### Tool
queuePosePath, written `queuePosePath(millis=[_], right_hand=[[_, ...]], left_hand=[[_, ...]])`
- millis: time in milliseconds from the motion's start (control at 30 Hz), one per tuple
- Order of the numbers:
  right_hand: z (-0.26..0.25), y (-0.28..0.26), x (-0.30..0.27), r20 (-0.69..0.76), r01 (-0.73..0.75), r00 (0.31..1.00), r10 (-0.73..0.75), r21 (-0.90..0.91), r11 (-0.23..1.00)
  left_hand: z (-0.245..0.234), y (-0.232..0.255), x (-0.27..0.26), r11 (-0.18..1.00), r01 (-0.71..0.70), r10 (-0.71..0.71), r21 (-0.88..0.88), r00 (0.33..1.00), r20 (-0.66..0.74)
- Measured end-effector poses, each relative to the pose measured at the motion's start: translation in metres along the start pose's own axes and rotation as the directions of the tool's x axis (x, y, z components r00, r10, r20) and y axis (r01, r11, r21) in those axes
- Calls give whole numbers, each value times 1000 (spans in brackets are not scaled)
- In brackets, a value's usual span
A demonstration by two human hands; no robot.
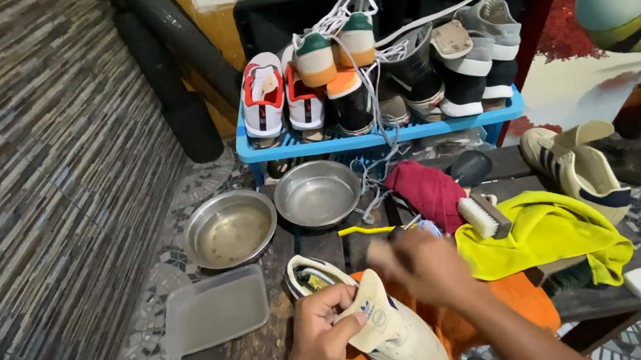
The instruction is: The person scrubs the upper part of a white sneaker with a brush, repeatedly dipping the brush into a metal bowl of water to wet it. The person holds the shoe steady with one hand while scrubbing with the other.
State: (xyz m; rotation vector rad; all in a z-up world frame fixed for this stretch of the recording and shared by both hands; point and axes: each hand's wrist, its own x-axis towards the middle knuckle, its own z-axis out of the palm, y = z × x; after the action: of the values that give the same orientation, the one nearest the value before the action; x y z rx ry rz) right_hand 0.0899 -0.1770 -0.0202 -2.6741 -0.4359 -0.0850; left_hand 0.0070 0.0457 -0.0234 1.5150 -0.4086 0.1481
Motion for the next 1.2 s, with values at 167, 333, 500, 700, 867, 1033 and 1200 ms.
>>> queuePosePath(millis=[167, 333, 500, 700, 867, 1033, 1200], right_hand=[[-31, -5, -1, -23, -97, 995, 98, 11, 995], [-103, -27, -26, 23, -321, 868, 497, 789, 524], [-90, 0, -53, 35, -1, 970, 242, 990, -140], [-49, 23, -66, -104, 82, 994, -12, 843, -531], [-56, 15, -71, 113, -17, 969, 219, 918, -395], [-46, 23, -73, 78, -52, 996, 52, 918, -394], [-38, 16, -79, 19, -85, 980, 198, 939, 333]], left_hand=[[5, -14, 3, 997, 69, -69, -28, 998, -10], [14, -4, 8, 979, 200, -198, 38, 979, -41], [23, 28, 14, 900, 425, -420, 100, 905, -61], [29, 44, 28, 756, 579, -559, 306, 814, -158], [17, -6, 24, 745, 574, -607, -341, 795, 11], [10, -18, 22, 691, 601, -625, -403, 776, 86], [7, -26, 22, 646, 598, -637, -475, 765, 96]])
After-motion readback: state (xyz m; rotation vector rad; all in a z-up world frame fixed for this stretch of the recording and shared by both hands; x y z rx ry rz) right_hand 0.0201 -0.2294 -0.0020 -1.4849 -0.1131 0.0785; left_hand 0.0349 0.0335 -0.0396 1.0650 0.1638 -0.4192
